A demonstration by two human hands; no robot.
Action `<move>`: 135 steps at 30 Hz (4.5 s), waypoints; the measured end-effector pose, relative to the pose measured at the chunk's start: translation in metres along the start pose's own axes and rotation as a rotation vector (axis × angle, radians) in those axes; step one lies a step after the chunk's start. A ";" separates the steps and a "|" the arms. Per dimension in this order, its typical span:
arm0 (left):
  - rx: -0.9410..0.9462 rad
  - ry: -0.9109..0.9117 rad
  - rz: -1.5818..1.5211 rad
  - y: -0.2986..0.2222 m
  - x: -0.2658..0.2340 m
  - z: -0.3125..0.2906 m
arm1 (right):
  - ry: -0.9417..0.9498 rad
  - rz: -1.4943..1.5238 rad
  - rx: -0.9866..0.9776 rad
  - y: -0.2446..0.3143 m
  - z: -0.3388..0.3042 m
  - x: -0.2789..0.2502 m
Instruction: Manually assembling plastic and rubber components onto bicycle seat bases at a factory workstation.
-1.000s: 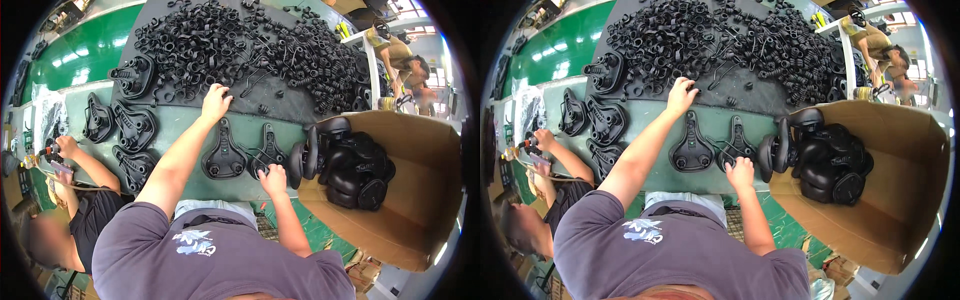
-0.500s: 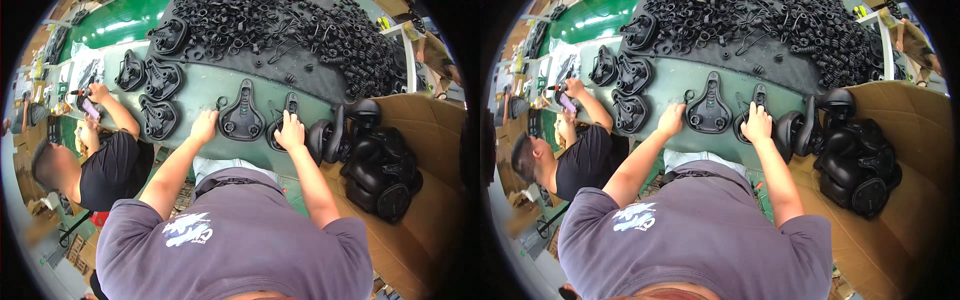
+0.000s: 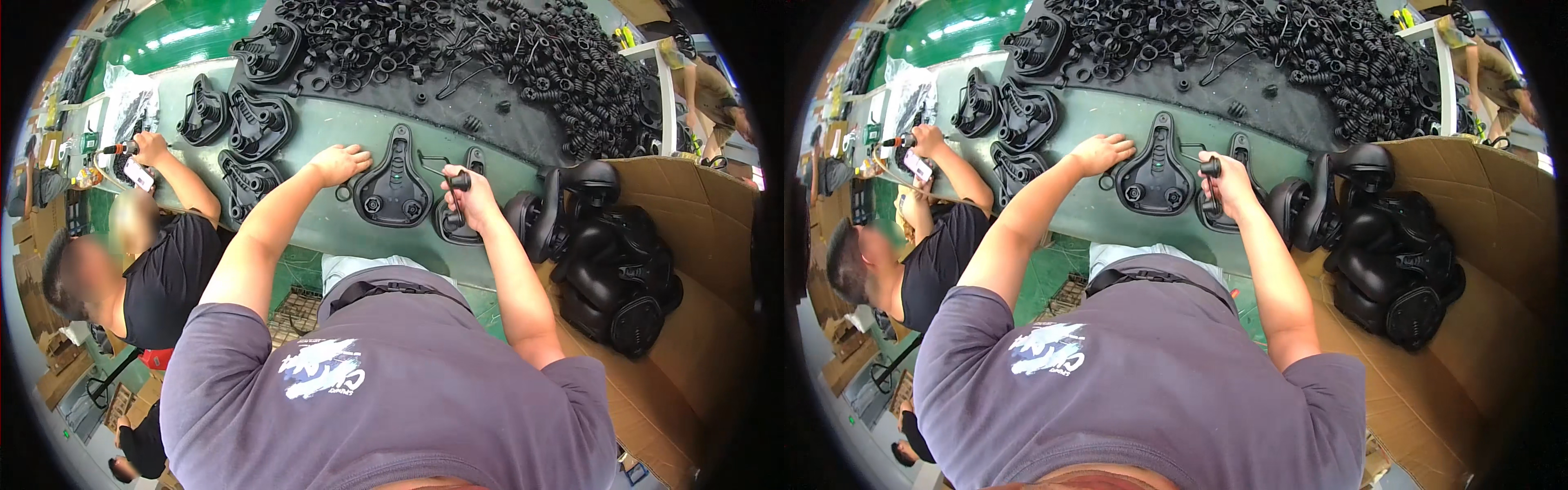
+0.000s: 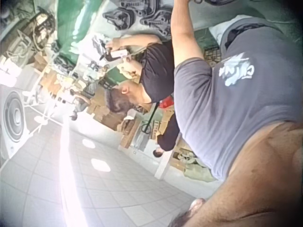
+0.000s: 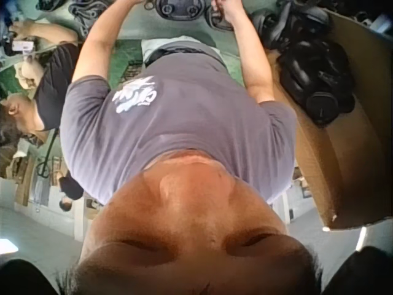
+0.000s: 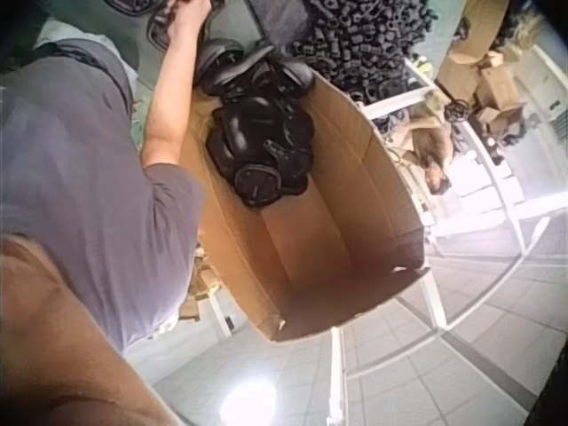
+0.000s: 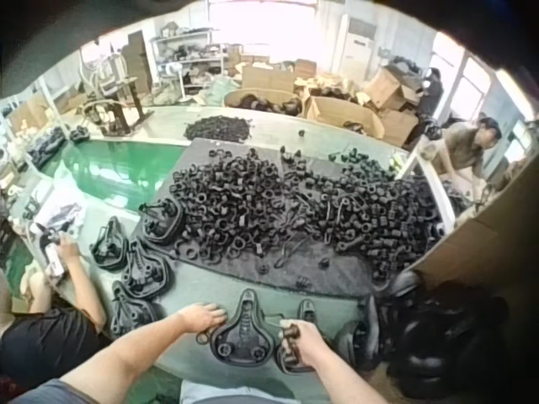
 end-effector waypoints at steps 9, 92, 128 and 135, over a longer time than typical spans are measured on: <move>-0.258 0.173 -0.029 -0.018 0.015 -0.058 | -0.004 0.050 0.165 -0.017 0.019 0.000; -1.812 -0.827 -1.702 0.202 -0.066 -0.186 | -0.265 -1.428 -0.540 -0.027 0.037 -0.075; -1.022 -0.384 -0.627 -0.028 0.015 -0.063 | 0.292 -1.298 -1.312 -0.092 -0.044 -0.009; -0.966 -0.423 -0.698 -0.067 0.024 -0.012 | -0.070 -1.071 -0.823 -0.062 0.003 -0.091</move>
Point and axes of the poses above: each hand's wrist, its own z-axis towards the middle knuckle, its own x-axis out of the palm, y = z × x, the point moved 2 cm from there along z, towards the middle knuckle, and after that the axes turned 8 degrees about -y, right-handed, at the moved point
